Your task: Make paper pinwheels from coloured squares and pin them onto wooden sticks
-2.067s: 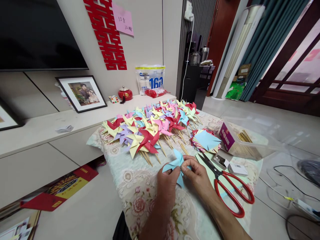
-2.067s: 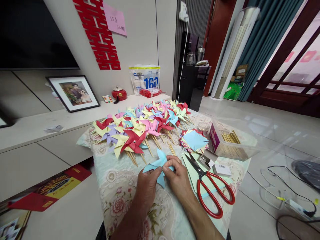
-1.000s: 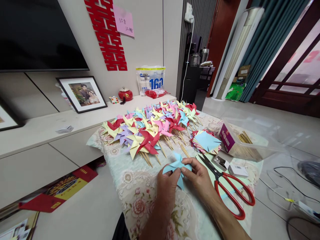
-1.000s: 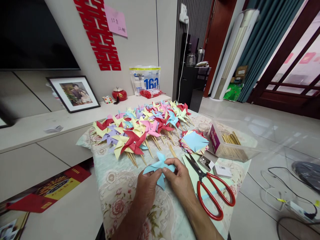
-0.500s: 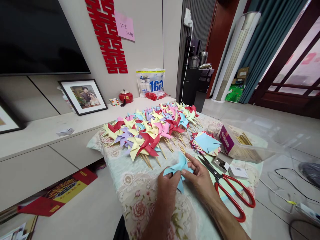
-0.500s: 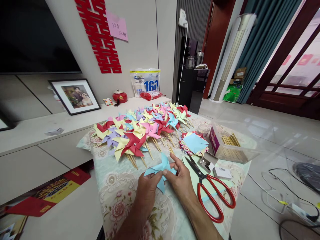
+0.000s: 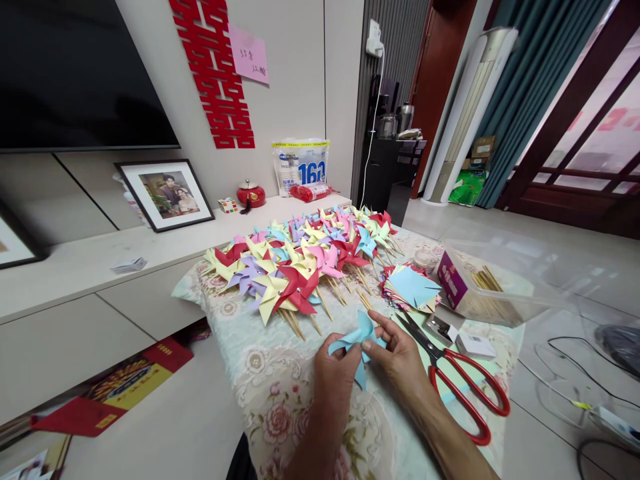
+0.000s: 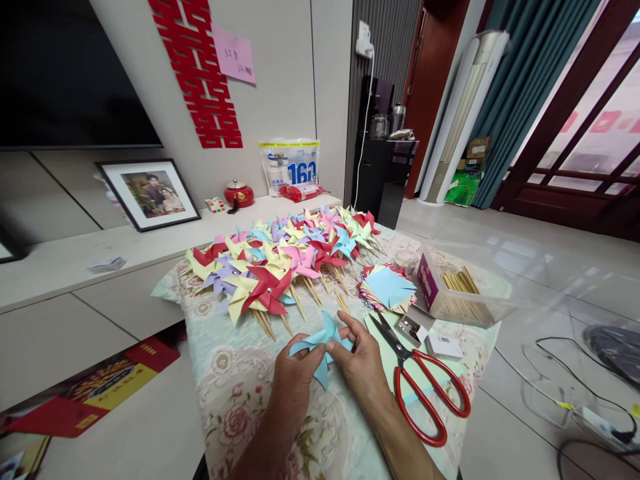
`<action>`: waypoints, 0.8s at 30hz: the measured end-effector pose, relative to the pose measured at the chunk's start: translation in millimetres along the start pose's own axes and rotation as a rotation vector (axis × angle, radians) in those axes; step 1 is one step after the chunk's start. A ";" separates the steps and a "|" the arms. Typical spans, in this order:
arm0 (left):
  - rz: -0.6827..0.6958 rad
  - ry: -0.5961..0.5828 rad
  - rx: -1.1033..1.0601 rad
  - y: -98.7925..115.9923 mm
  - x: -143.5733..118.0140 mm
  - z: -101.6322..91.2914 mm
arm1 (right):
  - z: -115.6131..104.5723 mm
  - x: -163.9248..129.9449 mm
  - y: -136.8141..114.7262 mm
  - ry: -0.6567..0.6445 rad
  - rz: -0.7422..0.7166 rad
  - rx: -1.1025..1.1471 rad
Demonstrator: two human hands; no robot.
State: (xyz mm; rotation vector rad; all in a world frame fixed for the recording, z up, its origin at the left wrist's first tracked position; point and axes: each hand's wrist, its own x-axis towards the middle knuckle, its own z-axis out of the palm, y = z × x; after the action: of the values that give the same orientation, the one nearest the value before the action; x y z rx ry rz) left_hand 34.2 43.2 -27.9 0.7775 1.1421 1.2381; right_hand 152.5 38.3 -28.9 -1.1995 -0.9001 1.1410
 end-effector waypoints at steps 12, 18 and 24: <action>-0.015 0.026 0.033 -4.4 4.0 -0.9 | 2.6 -2.9 -4.6 0.013 0.016 -0.010; -0.010 0.033 0.027 -5.1 3.8 -0.3 | 1.7 -2.3 -0.2 0.031 0.030 0.000; -0.010 0.040 0.037 -1.9 3.0 1.3 | 1.3 -1.6 2.8 0.026 0.047 0.027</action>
State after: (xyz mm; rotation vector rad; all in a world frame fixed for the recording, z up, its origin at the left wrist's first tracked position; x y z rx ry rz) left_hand 35.8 45.8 -30.0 0.7766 1.2036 1.2318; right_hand 150.4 37.0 -31.3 -1.2157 -0.8386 1.1693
